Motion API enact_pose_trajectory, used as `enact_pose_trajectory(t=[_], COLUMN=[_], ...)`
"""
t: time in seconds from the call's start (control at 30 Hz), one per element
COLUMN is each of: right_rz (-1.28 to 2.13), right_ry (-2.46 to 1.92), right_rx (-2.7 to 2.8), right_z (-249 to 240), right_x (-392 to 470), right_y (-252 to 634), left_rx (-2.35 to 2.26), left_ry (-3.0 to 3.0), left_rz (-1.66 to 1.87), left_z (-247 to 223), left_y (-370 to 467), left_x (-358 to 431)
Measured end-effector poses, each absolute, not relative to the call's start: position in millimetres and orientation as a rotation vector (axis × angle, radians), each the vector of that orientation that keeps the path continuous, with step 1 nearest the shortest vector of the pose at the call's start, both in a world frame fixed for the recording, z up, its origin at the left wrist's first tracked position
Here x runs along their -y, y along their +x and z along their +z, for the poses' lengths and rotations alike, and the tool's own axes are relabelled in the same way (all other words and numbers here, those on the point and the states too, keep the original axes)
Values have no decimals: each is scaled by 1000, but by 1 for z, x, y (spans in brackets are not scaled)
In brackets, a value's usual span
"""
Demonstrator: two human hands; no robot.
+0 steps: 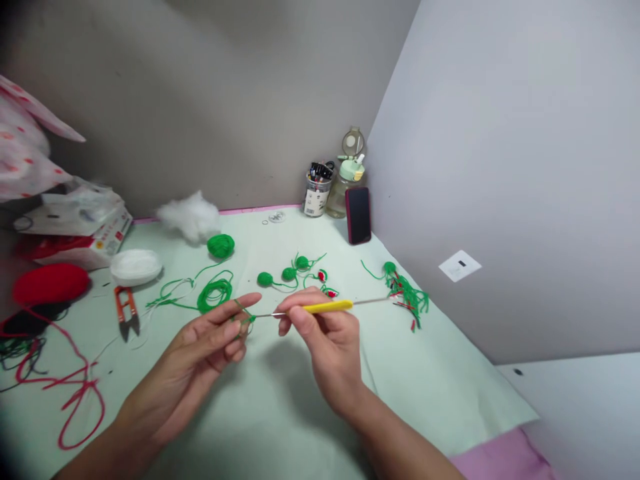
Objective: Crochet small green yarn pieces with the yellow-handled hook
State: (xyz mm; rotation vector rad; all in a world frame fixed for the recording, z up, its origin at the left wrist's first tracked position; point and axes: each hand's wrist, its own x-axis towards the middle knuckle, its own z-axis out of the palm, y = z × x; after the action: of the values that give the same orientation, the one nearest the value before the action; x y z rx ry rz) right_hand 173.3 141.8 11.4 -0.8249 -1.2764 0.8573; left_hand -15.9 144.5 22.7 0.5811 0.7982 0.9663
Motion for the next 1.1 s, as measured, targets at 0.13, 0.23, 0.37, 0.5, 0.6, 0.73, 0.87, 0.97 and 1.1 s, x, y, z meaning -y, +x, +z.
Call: enact_pose_trajectory(t=[0.13,0.23,0.37,0.5,0.6,0.73,0.87,0.97,1.1], right_rz=[1083,1161,982,1006,1138,695,129,92,483], right_ry=[-785,-737,-758,-772,-734,-802,-744,-746,-820], right_rx=[1082,1124,1406,1369,1293,1602,1996,1979,1651], right_z=[14,16,15,13,14,14,6,4,12], right_x=[-147,-146,-140,-141,-141,-135,-131,-131,-135], right_y=[175,174,170,170,172,174,172,170,172], left_rx=[-798,-830,-830,-809,-792,-825,-802,-744,-802], left_ry=[612,659,771,749,689,656,609,532,563], left_rz=[991,999,999,951,926,971,994,921,934], left_z=[22,21,19,21,24,26,23,21,23], left_y=[-18,-15,-10,-10,-12,-12,-10,-11,-13], left_x=[-146,-145,-139,-138,-141,-142,-139,-139,-142])
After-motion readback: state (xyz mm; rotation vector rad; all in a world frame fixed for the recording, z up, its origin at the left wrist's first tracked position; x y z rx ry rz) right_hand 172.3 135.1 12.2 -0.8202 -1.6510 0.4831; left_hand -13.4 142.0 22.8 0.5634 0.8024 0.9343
